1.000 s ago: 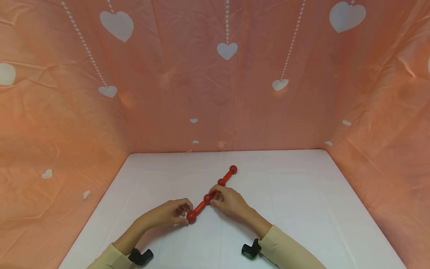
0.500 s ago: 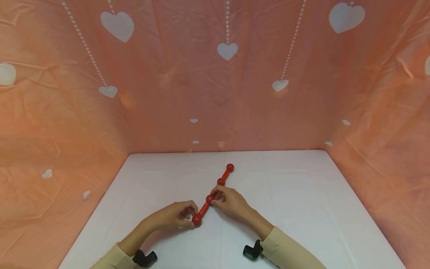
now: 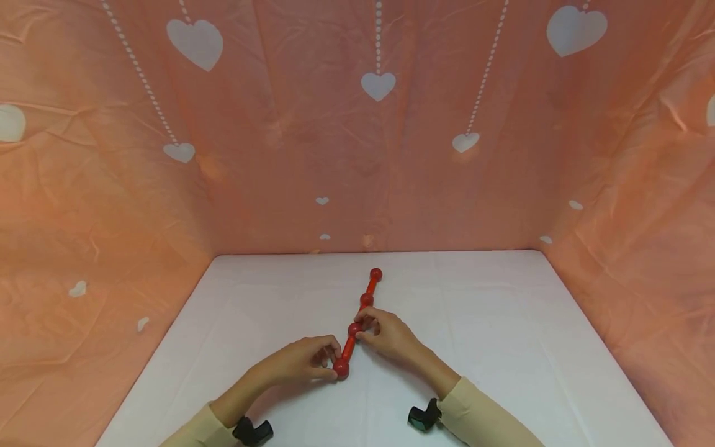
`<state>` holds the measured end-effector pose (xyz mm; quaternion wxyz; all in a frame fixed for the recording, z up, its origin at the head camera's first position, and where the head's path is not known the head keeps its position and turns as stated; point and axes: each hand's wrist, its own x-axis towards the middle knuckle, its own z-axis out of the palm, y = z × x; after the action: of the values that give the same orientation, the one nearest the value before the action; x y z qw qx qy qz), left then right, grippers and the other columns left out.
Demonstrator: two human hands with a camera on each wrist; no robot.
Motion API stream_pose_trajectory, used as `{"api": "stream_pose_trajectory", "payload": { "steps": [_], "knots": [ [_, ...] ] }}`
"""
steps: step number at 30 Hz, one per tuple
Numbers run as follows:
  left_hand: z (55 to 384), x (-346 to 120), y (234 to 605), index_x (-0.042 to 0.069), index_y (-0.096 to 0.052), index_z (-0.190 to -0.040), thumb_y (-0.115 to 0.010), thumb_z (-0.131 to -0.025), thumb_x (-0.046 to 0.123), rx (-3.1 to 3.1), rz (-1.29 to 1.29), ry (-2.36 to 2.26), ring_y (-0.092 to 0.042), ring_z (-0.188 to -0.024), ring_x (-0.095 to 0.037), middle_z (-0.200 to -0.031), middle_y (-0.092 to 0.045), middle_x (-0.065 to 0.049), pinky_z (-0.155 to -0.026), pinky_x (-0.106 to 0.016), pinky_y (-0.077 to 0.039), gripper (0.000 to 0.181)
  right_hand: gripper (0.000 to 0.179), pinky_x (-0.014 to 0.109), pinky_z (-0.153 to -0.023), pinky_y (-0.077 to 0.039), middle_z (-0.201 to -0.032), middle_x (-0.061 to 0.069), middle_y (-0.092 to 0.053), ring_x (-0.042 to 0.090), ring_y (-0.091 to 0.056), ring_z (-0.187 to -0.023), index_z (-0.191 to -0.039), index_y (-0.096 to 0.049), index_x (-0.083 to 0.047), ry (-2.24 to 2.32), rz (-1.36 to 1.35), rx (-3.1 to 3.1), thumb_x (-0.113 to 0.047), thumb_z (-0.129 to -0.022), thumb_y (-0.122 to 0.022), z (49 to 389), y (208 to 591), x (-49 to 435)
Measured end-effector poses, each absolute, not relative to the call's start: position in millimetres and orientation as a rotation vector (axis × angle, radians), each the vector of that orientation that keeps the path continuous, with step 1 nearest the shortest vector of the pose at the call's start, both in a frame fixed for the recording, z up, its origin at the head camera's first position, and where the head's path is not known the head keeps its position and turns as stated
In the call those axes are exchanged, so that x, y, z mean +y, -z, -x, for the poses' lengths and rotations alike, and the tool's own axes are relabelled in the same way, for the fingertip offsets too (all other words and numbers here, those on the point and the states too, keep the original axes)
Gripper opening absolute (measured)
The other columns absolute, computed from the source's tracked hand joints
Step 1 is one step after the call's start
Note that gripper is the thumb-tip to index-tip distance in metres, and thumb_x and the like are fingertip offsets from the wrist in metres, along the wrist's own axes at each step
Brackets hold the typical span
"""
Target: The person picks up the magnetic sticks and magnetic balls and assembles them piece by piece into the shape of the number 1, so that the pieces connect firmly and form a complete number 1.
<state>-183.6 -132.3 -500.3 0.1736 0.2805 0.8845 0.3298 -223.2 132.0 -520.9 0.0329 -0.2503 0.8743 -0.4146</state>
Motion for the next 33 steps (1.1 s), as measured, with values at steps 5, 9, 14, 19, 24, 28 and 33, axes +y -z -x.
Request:
{"api": "stream_pose_trajectory", "payload": {
  "steps": [5,9,14,19,24,28,33],
  "knots": [
    [183,-122,501,0.029,-0.068,-0.111,-0.087,-0.092,0.03,2.511,-0.796,-0.936,-0.059,-0.083,-0.001,-0.094,-0.067,0.02,-0.079,-0.024,-0.051,0.027,0.027,0.027,-0.069,-0.05,-0.105,-0.01,-0.076,0.013,-0.057,-0.083,-0.121,-0.071,-0.027,1.294,0.753,2.657,-0.018,-0.097,-0.081,226,522,136],
    [182,-114,501,0.028,-0.067,-0.109,-0.088,-0.092,0.029,2.507,-0.795,-0.957,-0.059,-0.081,-0.001,-0.094,-0.067,0.019,-0.076,-0.023,-0.052,0.027,0.027,0.027,-0.07,-0.052,-0.107,-0.009,-0.077,0.014,-0.058,-0.084,-0.121,-0.072,-0.026,1.298,0.74,2.64,-0.017,-0.097,-0.081,227,523,140],
    [182,-106,500,0.026,-0.067,-0.108,-0.088,-0.091,0.029,2.509,-0.801,-0.979,-0.059,-0.08,-0.002,-0.094,-0.068,0.018,-0.074,-0.023,-0.051,0.027,0.028,0.026,-0.073,-0.053,-0.109,-0.007,-0.077,0.013,-0.06,-0.086,-0.122,-0.072,-0.024,1.301,0.785,2.631,-0.013,-0.098,-0.079,231,524,144],
    [184,-100,500,0.026,-0.066,-0.106,-0.089,-0.091,0.032,2.524,-0.794,-0.971,-0.058,-0.081,-0.002,-0.094,-0.069,0.02,-0.074,-0.023,-0.049,0.028,0.028,0.026,-0.074,-0.052,-0.11,-0.006,-0.076,0.013,-0.059,-0.087,-0.122,-0.072,-0.023,1.295,0.815,2.629,-0.011,-0.099,-0.078,235,526,148],
    [185,-97,500,0.027,-0.065,-0.105,-0.088,-0.091,0.033,2.544,-0.776,-0.943,-0.058,-0.081,-0.002,-0.092,-0.068,0.021,-0.074,-0.024,-0.049,0.028,0.027,0.026,-0.073,-0.052,-0.111,-0.005,-0.076,0.015,-0.058,-0.085,-0.123,-0.072,-0.022,1.308,0.806,2.615,-0.012,-0.099,-0.078,236,525,148],
    [184,-96,501,0.028,-0.065,-0.105,-0.088,-0.091,0.033,2.548,-0.757,-0.93,-0.058,-0.081,-0.002,-0.092,-0.067,0.022,-0.075,-0.024,-0.049,0.028,0.026,0.026,-0.074,-0.051,-0.112,-0.004,-0.077,0.014,-0.059,-0.086,-0.123,-0.072,-0.022,1.302,0.799,2.622,-0.012,-0.1,-0.077,235,525,149],
    [184,-96,501,0.029,-0.066,-0.106,-0.088,-0.092,0.032,2.554,-0.755,-0.928,-0.058,-0.081,-0.002,-0.092,-0.067,0.022,-0.075,-0.024,-0.05,0.026,0.026,0.027,-0.074,-0.05,-0.11,-0.004,-0.078,0.012,-0.059,-0.086,-0.123,-0.071,-0.022,1.303,0.818,2.635,-0.012,-0.1,-0.077,236,525,149]
  ]
}}
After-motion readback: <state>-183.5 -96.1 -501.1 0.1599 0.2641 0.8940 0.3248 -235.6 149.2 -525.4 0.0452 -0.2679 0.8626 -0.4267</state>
